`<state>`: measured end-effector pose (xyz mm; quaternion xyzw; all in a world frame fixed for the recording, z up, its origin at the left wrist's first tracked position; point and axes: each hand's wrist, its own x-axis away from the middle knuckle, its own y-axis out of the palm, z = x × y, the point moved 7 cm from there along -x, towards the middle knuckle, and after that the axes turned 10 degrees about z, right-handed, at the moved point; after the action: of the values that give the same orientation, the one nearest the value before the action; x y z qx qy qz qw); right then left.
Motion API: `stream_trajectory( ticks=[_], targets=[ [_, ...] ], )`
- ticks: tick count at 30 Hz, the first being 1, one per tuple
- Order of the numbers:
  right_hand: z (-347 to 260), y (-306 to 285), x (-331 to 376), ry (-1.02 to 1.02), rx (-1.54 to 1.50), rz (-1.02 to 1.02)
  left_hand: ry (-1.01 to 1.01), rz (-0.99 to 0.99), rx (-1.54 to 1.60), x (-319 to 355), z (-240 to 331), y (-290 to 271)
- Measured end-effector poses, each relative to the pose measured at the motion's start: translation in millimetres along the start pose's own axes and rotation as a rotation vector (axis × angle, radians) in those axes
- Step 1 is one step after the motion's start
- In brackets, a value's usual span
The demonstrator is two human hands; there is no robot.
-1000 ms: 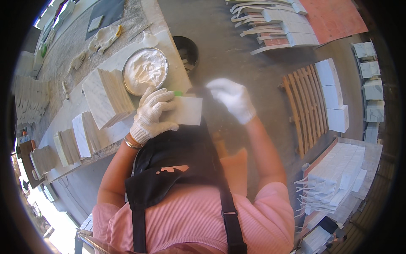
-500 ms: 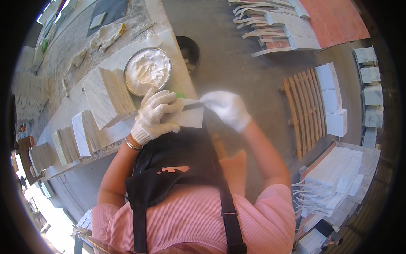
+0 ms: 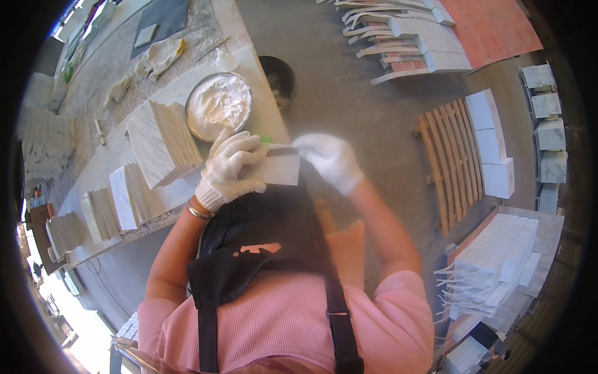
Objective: The person applies a white paste to the edges of rectangular white tiles using a small metal spatula, then smooths the edges with a green plastic scraper. The person handles tiles one at a time, repeatedly scooping paste and spreading it along the tile edges before stacking the treated tiles.
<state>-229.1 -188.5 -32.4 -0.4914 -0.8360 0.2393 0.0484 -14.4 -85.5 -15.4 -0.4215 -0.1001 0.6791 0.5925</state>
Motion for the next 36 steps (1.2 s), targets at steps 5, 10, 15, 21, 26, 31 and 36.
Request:
stream_trajectory(
  ticks=[5,10,15,21,26,31,36],
  targets=[
    [12,-10,34,0.234,-0.155,-0.051,0.005,-0.015,-0.026,-4,4,-4],
    [41,-43,70,0.535,-0.476,0.24,-0.004,-0.099,-0.278,-9,29,2],
    [56,-25,80,0.646,-0.713,0.313,0.152,0.101,-0.409,-24,57,16],
    [56,-15,68,0.51,-0.778,0.335,0.226,0.064,-0.361,-22,62,6],
    [38,-11,49,0.329,-0.674,0.313,0.136,0.232,-0.372,-23,70,-37],
    [-22,14,27,-0.102,-0.134,0.028,-0.146,0.538,-0.136,15,68,-96],
    [-51,70,0,-0.35,0.364,-0.252,-0.736,0.563,0.331,75,48,-96]
  ],
)
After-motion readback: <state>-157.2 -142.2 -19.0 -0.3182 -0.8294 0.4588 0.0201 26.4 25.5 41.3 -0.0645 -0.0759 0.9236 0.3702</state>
